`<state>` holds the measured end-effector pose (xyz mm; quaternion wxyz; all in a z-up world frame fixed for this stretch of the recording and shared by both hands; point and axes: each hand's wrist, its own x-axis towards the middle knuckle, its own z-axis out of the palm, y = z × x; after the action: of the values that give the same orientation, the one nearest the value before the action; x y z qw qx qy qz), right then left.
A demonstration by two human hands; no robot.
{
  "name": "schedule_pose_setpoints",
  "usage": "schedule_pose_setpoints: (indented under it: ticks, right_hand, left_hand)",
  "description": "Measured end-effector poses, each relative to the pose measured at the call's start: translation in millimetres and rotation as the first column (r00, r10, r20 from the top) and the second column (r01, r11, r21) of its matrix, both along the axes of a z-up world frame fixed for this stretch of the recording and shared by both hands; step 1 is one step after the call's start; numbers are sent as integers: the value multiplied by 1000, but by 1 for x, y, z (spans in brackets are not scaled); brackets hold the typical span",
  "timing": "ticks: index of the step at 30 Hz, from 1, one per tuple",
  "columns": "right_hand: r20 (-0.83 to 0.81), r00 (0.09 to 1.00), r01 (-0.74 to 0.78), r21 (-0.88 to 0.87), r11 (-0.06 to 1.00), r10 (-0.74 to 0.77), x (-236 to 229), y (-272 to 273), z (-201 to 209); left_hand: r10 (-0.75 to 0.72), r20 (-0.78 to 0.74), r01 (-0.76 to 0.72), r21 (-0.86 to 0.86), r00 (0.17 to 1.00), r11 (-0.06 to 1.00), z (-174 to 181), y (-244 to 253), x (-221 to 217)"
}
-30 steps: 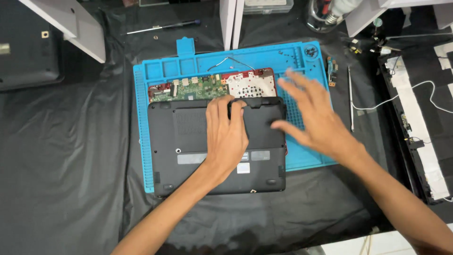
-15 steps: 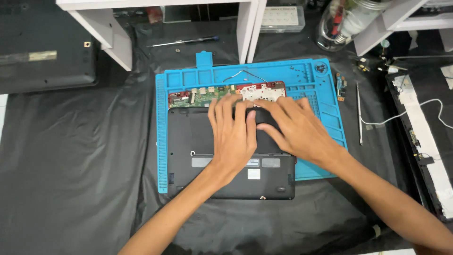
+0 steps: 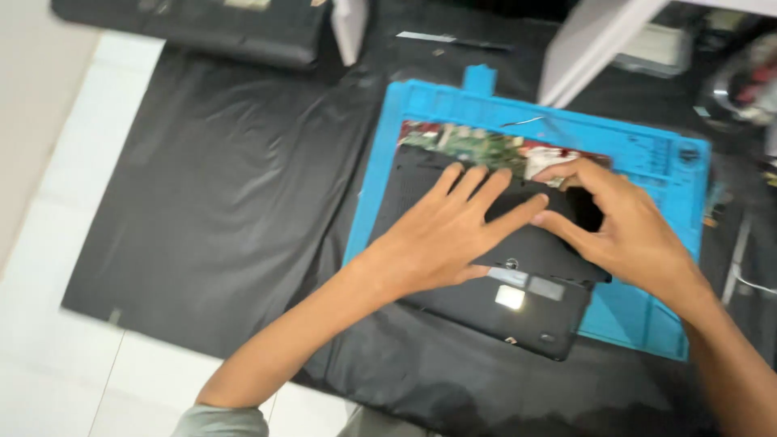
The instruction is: The person assembles a laptop by securing the motherboard and battery with a screwdriver, then attaching the bottom case. They use tweezers to connect internal ribbon cables and finalize the assembly.
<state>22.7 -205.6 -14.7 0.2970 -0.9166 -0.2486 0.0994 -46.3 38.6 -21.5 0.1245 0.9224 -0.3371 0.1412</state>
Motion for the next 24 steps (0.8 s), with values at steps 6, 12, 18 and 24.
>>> schedule_pose_setpoints:
  ticks: [6,12,18,24]
  right_hand:
    - [362,927,-176,181,968,101,-10,30,10]
    - [393,916,-160,183,970,77,-23,15,-25]
    - [249,967,-92,160,983,50,-53,2,-36]
    - [271,963,-22,38,999,11,-81,-7,-39]
  left_hand:
    - [337,-31,-335,-215,941,917,-23,77,-25]
    - [810,88,-797,-146,580,586,-83,139,-44]
    - [903,28,-898,-92,429,430,-105,139,-45]
    - [810,350,-832,-130,471,540,-75,84,-40]
